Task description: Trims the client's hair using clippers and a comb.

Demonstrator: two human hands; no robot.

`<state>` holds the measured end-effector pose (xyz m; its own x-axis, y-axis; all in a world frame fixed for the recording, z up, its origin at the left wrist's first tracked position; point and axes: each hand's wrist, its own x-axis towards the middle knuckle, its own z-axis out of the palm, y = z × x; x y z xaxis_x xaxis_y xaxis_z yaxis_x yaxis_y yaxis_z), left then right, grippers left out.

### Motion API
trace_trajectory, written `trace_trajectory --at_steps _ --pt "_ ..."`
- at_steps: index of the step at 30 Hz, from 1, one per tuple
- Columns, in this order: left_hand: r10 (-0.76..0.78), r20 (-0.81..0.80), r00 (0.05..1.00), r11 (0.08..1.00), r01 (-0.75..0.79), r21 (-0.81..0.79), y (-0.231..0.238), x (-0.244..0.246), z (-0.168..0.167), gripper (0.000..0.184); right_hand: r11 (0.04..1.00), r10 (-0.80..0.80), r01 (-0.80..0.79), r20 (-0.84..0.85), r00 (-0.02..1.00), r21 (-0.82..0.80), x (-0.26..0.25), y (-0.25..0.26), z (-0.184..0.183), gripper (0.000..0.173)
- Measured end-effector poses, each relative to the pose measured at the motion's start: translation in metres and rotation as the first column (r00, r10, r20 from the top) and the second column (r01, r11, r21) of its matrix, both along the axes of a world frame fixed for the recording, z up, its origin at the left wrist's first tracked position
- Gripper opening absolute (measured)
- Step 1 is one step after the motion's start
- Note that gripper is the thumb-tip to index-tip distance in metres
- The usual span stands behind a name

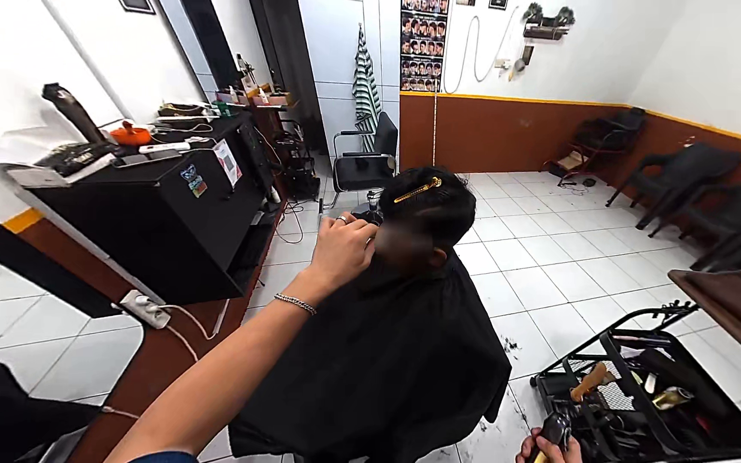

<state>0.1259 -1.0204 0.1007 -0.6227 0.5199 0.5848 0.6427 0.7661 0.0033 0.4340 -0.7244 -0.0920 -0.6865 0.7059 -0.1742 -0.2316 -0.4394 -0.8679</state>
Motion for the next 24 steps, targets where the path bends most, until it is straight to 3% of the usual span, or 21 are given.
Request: trace_trajectory --at_steps 3,6,8,11,13,15,17,21,24 --pt "-0.059 0.083 0.995 0.994 0.067 -0.091 -0.009 -0.008 -0.008 0.02 1.0 -0.004 0.004 -0.023 1.0 0.002 -0.017 -0.013 0.004 0.03" --pt "-0.125 0.018 0.992 0.992 0.125 -0.006 -0.012 -0.018 -0.01 0.024 1.0 0.009 -0.008 -0.048 0.999 0.019 -0.031 -0.018 0.004 0.032" --pt "-0.126 0.022 0.992 0.991 0.127 -0.04 -0.013 -0.022 -0.013 0.024 0.999 0.017 -0.013 -0.077 0.997 0.048 -0.041 -0.02 0.007 0.034" --pt "-0.206 0.147 0.967 0.969 0.222 -0.103 -0.017 -0.015 -0.02 0.025 0.991 0.036 -0.019 -0.125 0.992 0.136 -0.058 -0.018 0.021 0.032" --pt "-0.273 0.226 0.935 0.956 0.29 -0.043 -0.023 -0.006 -0.018 0.027 0.98 0.059 -0.032 -0.134 0.989 0.194 -0.068 -0.02 0.027 0.031" --pt "-0.318 0.229 0.92 0.947 0.318 0.041 -0.022 0.001 -0.019 0.023 0.982 0.064 -0.035 -0.157 0.985 0.183 -0.079 -0.014 0.036 0.032" --pt "-0.304 0.238 0.923 0.951 0.309 0.016 -0.012 0.008 -0.024 0.022 0.996 0.032 -0.01 -0.228 0.973 0.093 -0.094 -0.007 0.05 0.036" --pt "-0.25 0.225 0.942 0.93 0.298 -0.214 0.018 0.016 -0.061 0.058 0.997 -0.058 0.031 -0.395 0.917 -0.074 -0.132 -0.008 0.091 0.045" --pt "-0.218 0.184 0.958 0.911 0.267 -0.315 0.036 0.017 -0.088 0.069 0.989 0.141 -0.107 -0.453 0.88 0.1 -0.16 -0.03 0.108 0.031"
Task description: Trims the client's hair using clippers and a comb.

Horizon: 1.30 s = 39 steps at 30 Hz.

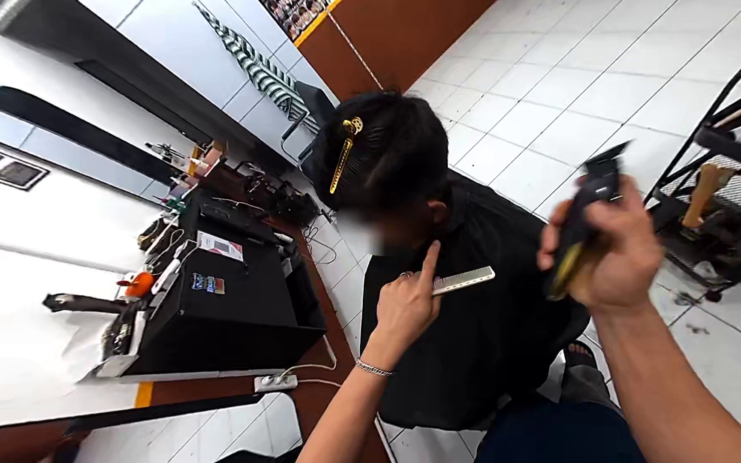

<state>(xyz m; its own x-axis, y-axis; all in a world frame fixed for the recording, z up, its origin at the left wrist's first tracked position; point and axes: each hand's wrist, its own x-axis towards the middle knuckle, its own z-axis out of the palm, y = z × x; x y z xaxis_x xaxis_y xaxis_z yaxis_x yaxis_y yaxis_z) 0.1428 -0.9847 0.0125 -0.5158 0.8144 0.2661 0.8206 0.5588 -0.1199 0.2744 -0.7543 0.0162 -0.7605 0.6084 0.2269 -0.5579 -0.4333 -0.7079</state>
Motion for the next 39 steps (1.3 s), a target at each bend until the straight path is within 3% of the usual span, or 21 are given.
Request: trace_trajectory --at_steps 2,4,6,8,14,22,39 --pt "0.037 -0.014 0.999 0.999 -0.037 -0.03 0.004 -0.003 -0.011 0.07 0.969 0.205 -0.207 0.025 0.978 0.134 -0.018 -0.022 0.001 0.037" --pt "0.063 -0.038 0.997 0.997 -0.064 -0.044 0.002 -0.006 -0.018 0.063 0.88 0.388 -0.432 0.223 0.894 0.199 -0.033 -0.041 0.003 0.034" --pt "0.101 -0.053 0.993 0.993 -0.104 -0.062 -0.001 -0.007 -0.022 0.035 0.751 0.542 -0.64 0.403 0.738 0.161 -0.048 -0.051 0.0 0.023" --pt "0.175 -0.062 0.983 0.977 -0.181 -0.116 -0.003 -0.008 -0.023 0.022 0.676 0.603 -0.733 0.514 0.61 0.077 -0.062 -0.056 -0.004 0.03" --pt "0.29 -0.1 0.952 0.937 -0.303 -0.176 -0.002 -0.01 -0.027 0.052 0.694 0.509 -0.711 0.624 0.593 0.109 -0.085 -0.056 -0.01 0.039" --pt "0.343 -0.095 0.934 0.912 -0.356 -0.206 0.002 -0.019 -0.029 0.051 0.64 0.561 -0.763 0.621 0.547 0.094 -0.102 -0.047 -0.006 0.042" --pt "0.346 -0.045 0.937 0.916 -0.348 -0.202 0.004 -0.021 -0.028 0.062 0.676 0.487 -0.71 0.604 0.631 0.198 -0.111 -0.039 0.007 0.039"
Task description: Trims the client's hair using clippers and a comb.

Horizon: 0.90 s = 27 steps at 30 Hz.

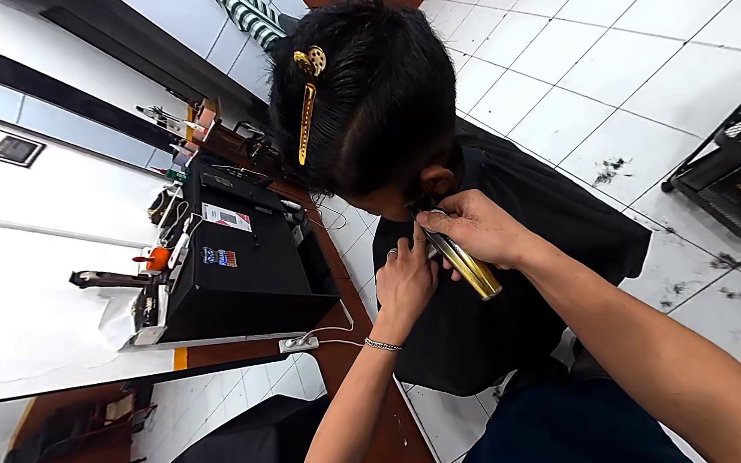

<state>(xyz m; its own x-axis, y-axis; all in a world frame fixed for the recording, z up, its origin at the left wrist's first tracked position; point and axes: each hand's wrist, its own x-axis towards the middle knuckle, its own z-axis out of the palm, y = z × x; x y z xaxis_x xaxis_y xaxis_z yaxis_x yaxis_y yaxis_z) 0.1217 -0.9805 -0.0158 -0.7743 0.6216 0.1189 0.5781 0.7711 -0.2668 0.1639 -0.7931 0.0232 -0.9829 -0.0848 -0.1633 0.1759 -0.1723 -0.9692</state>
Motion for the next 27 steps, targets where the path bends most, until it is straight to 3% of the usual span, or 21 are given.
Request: trace_trajectory --at_steps 10,15,27 --pt "0.002 -0.008 1.0 1.0 -0.002 0.007 0.0 0.002 0.0 0.054 1.0 -0.027 0.027 -0.07 0.997 0.0 0.001 -0.004 0.001 0.037" --pt "-0.027 -0.035 0.999 1.0 0.027 0.009 -0.004 0.003 -0.003 0.054 0.999 0.022 -0.022 0.019 1.0 -0.028 0.004 -0.004 -0.006 0.035" --pt "-0.025 -0.064 0.998 0.997 0.03 0.065 0.001 0.0 -0.001 0.054 1.0 0.002 -0.002 -0.01 1.0 -0.02 0.003 0.001 0.006 0.036"
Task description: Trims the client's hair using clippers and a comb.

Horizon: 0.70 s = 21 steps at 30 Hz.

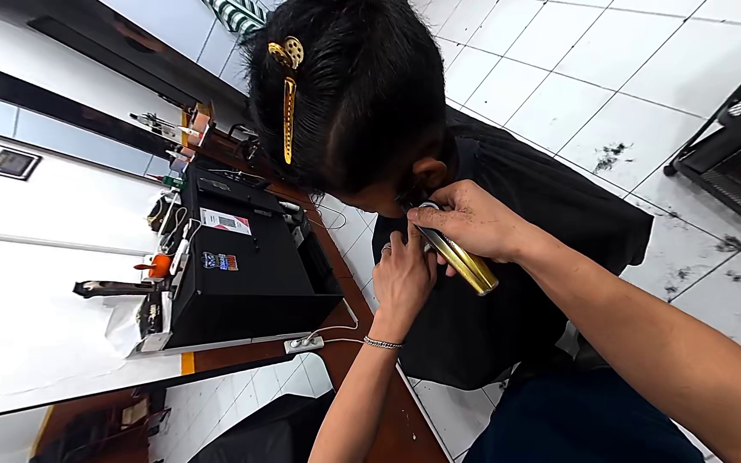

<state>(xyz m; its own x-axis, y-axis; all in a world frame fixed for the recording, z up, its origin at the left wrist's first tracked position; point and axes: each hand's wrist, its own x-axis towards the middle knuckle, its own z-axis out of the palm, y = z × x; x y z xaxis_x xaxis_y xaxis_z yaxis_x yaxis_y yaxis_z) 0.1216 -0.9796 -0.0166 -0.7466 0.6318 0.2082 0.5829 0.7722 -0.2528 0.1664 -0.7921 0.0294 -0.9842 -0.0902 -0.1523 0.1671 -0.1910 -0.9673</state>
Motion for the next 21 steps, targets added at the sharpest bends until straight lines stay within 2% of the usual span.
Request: trace_trajectory --at_steps 10,14,21 --pt "0.021 0.014 1.0 1.0 -0.021 -0.009 0.0004 -0.0005 0.001 0.053 0.999 -0.035 0.037 -0.06 0.998 0.037 -0.0009 0.0003 0.0082 0.036" --pt "0.026 0.031 0.999 1.0 -0.026 -0.016 -0.0002 0.0001 0.0017 0.051 0.992 -0.048 0.061 -0.115 0.992 0.112 -0.0011 -0.0024 0.0061 0.036" --pt "0.016 0.012 1.0 1.0 -0.016 -0.001 -0.0007 -0.0018 0.0006 0.051 0.99 -0.054 0.065 -0.095 0.994 0.122 -0.0025 -0.0012 0.0084 0.038"
